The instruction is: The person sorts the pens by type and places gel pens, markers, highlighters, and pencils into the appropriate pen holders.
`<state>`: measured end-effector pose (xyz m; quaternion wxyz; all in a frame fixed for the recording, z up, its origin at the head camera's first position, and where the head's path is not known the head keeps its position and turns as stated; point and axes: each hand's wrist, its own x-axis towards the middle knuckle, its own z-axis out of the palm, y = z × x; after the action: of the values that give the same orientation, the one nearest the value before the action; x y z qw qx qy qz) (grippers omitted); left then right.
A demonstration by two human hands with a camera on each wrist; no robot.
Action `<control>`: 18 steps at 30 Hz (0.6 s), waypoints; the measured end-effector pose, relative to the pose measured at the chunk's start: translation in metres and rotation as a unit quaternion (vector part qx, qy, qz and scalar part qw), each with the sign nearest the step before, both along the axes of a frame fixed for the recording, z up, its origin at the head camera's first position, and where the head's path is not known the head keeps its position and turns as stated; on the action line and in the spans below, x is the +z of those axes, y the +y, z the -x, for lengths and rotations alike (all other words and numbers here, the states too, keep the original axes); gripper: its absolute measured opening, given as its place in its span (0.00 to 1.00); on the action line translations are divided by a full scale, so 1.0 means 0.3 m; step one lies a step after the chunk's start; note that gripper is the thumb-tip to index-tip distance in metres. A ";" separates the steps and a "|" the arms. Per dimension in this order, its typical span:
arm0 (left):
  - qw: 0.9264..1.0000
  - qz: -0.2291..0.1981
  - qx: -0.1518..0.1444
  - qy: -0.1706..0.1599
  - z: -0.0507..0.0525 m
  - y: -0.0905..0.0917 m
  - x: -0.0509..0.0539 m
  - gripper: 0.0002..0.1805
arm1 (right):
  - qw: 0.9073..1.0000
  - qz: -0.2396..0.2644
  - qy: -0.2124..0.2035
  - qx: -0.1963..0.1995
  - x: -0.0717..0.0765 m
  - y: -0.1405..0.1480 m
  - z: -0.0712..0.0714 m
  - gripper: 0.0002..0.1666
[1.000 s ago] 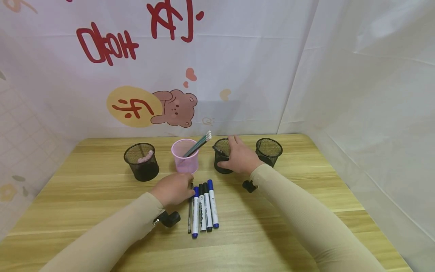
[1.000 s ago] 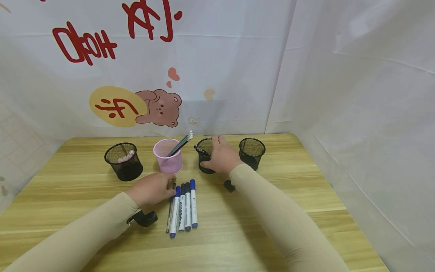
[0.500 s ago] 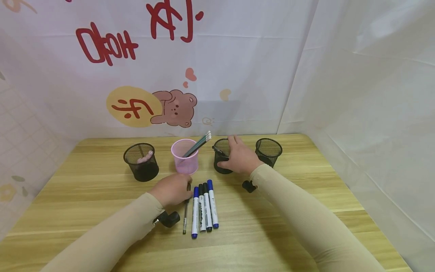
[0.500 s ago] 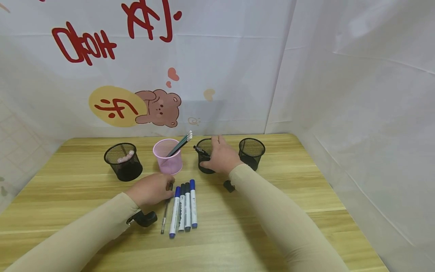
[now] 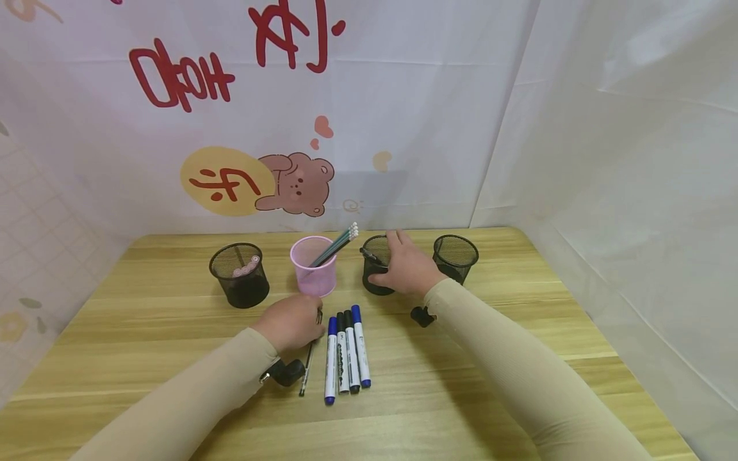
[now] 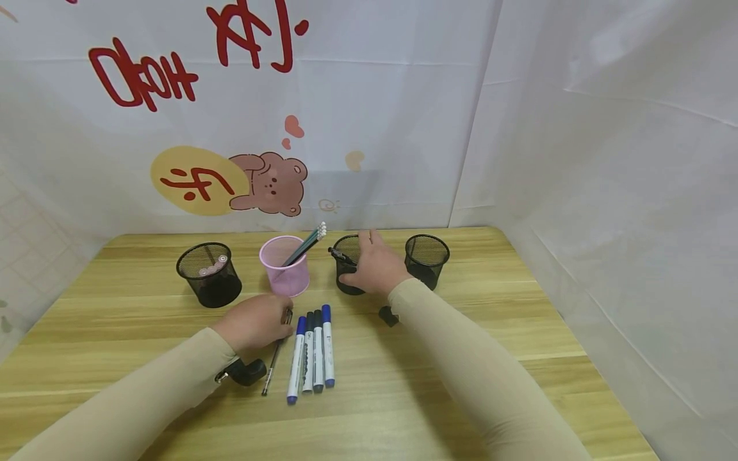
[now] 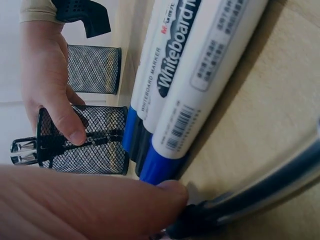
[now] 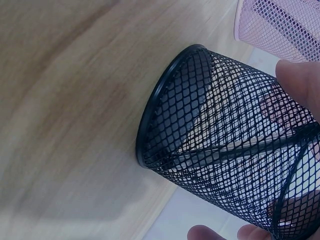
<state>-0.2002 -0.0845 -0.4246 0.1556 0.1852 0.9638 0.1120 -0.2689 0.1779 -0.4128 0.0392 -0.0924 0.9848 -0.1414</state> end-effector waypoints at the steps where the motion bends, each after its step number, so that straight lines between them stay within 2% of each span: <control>1: 1.000 0.003 0.000 -0.001 -0.001 0.000 0.000 0.20 | 1.000 0.000 -0.001 0.001 0.001 0.000 0.000 0.74; 4: 1.000 0.010 -0.004 -0.004 -0.004 -0.001 0.003 0.23 | 1.000 -0.001 -0.003 0.000 0.003 -0.001 -0.001 0.74; 12: 1.000 0.006 -0.017 -0.006 -0.010 -0.010 0.006 0.14 | 1.000 0.000 -0.004 -0.002 0.003 0.000 -0.002 0.74; 18: 1.000 -0.007 -0.006 -0.011 -0.013 -0.007 0.011 0.12 | 1.000 -0.004 0.000 0.001 0.001 -0.001 -0.001 0.73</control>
<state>-0.1963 -0.0866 -0.4212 0.1658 0.1905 0.9602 0.1197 -0.2686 0.1777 -0.4124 0.0400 -0.0929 0.9854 -0.1373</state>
